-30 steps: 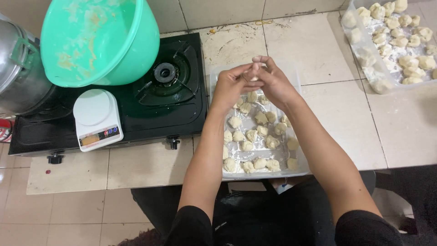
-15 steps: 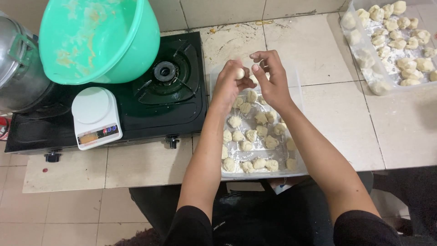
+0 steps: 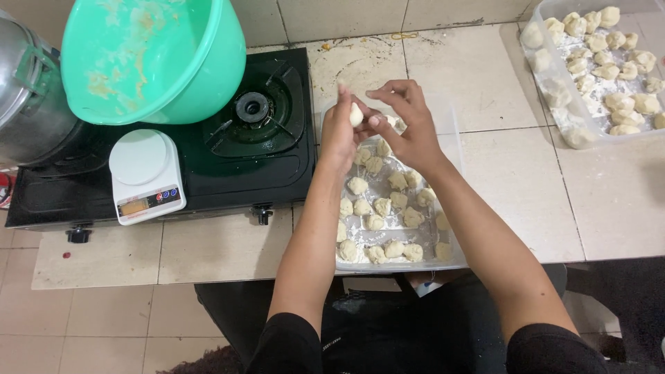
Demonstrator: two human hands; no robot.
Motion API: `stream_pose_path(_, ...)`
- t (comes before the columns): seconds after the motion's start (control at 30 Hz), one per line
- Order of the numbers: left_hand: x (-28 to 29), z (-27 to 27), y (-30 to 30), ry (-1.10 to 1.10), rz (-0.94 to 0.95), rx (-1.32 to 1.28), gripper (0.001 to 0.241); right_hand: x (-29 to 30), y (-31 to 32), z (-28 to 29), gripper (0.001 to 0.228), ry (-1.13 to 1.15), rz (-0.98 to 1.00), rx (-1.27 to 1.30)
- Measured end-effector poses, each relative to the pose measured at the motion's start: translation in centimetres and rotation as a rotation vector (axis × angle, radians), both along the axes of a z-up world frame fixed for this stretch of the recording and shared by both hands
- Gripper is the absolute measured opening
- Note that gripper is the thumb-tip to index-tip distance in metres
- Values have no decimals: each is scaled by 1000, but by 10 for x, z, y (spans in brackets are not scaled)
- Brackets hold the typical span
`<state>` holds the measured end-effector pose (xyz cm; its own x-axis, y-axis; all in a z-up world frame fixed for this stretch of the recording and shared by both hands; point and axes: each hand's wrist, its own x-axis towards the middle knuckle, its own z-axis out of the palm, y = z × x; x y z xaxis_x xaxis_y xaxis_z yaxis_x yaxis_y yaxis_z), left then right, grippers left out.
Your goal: The person repeatedly picks small dough pieces from a tray, rolls them between palms, and places them back into the tray. The process is continuous and repetitive throughout the clip.
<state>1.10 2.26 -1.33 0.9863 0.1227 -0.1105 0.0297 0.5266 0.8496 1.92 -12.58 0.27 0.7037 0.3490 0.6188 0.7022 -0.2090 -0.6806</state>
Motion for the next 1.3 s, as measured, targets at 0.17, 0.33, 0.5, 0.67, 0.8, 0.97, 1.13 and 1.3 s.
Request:
stream_pose_path(0.17, 14, -24, 0, -11, 21, -68, 48, -2, 0, -2, 24, 22, 14, 43)
stream_pose_path(0.33, 6, -17, 2, -140, -71, -188, 35, 7, -7, -6, 22, 57, 1, 109)
stream_pose_path(0.5, 9, -23, 2, -128, -145, -241, 67, 10, -11, -6, 26, 70, -7, 165)
stream_pose_path(0.67, 5, -13, -3, -68, -162, -263, 66, 0, -3, 4, 33, -6, 89, 33)
stream_pose_path(0.8, 22, -43, -2, -91, -237, -239, 81, -1, -1, -3, 27, 94, 87, 24)
stream_pose_path(0.97, -1, 6, -2, -14, -292, -27, 88, -3, -4, 4, 36, 362, 161, 52)
stream_pose_path(1.13, 17, -41, 0, -106, -360, -167, 56, -3, -5, 4, 45, 204, -10, 19)
stream_pose_path(1.3, -6, 6, -5, 33, -342, -250, 39, 8, -12, -6, 44, 12, -182, -91)
